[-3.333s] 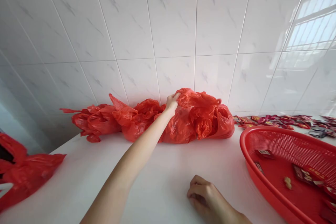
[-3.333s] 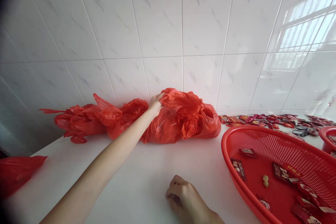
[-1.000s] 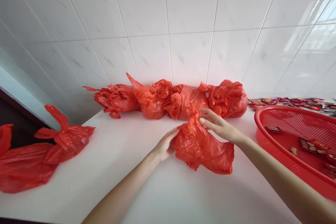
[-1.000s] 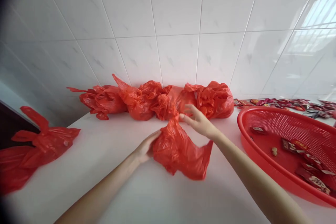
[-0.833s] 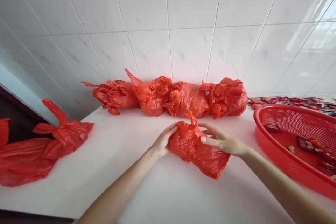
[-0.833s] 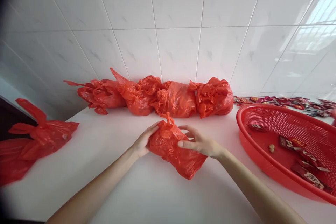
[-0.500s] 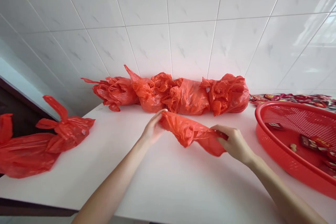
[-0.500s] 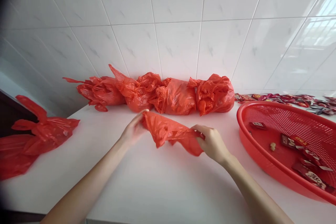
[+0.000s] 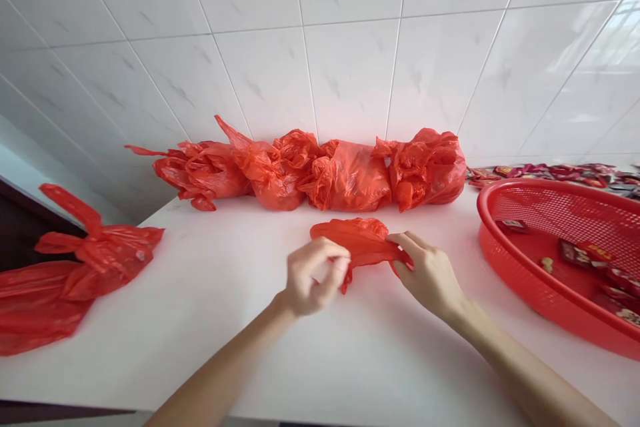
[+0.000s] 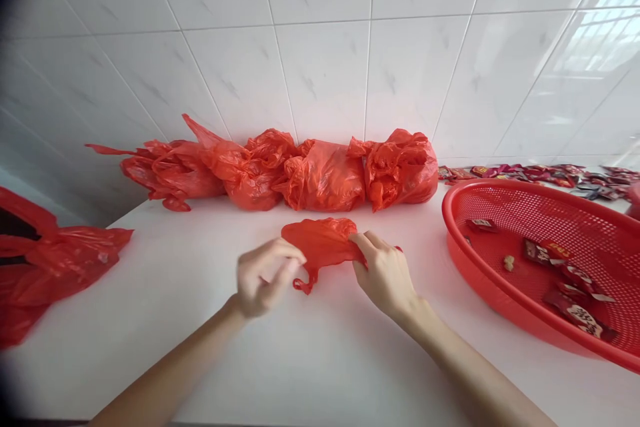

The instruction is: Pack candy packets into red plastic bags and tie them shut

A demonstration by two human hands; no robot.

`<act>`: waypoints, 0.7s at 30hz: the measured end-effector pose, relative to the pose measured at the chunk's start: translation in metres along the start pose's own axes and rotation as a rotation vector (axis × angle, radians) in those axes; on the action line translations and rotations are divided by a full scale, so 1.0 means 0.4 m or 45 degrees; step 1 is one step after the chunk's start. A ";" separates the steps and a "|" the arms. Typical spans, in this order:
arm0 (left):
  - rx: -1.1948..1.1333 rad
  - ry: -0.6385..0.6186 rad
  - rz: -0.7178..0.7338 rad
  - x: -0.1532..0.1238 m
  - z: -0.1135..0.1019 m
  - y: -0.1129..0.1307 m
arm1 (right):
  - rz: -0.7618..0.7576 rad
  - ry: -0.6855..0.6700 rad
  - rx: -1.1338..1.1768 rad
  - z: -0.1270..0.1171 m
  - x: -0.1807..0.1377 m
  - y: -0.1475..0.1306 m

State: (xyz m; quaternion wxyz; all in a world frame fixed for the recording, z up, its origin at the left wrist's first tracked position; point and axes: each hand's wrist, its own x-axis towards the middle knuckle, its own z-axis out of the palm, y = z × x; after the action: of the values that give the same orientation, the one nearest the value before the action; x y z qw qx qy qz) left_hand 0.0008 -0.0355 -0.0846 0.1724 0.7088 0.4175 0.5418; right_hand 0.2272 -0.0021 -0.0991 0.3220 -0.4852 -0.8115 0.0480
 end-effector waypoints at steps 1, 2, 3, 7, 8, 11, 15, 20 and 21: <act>0.055 -0.183 0.015 -0.010 0.016 0.009 | 0.003 -0.014 0.046 0.004 -0.002 -0.003; 0.099 -0.336 0.007 -0.017 0.030 0.012 | 0.009 -0.026 0.109 0.006 -0.003 -0.006; 0.139 -0.444 -0.015 -0.023 0.043 0.009 | 0.021 -0.038 0.187 0.007 -0.004 -0.009; 0.421 -0.489 -0.136 -0.029 0.068 -0.038 | 0.099 -0.126 0.548 0.005 -0.004 -0.023; 0.509 -0.450 -0.145 -0.028 0.068 -0.051 | 0.108 -0.148 0.627 0.004 -0.004 -0.027; 0.639 -0.350 -0.124 -0.020 0.058 -0.075 | 0.083 -0.208 0.805 0.003 -0.003 -0.037; 0.544 -0.266 -0.179 -0.010 0.044 -0.081 | 0.031 -0.293 0.948 0.006 -0.008 -0.041; 0.393 -0.067 -0.207 -0.007 0.037 -0.101 | 0.108 -0.510 1.073 0.002 -0.022 -0.045; 0.382 -0.021 -0.143 -0.005 0.036 -0.106 | 0.118 -0.540 1.086 -0.001 -0.024 -0.047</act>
State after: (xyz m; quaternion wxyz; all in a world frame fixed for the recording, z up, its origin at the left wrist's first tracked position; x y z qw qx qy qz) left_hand -0.0033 -0.0090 -0.1206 0.0980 0.7066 0.5312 0.4570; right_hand 0.2162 -0.0199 -0.0960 0.3173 -0.3249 -0.7446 0.4891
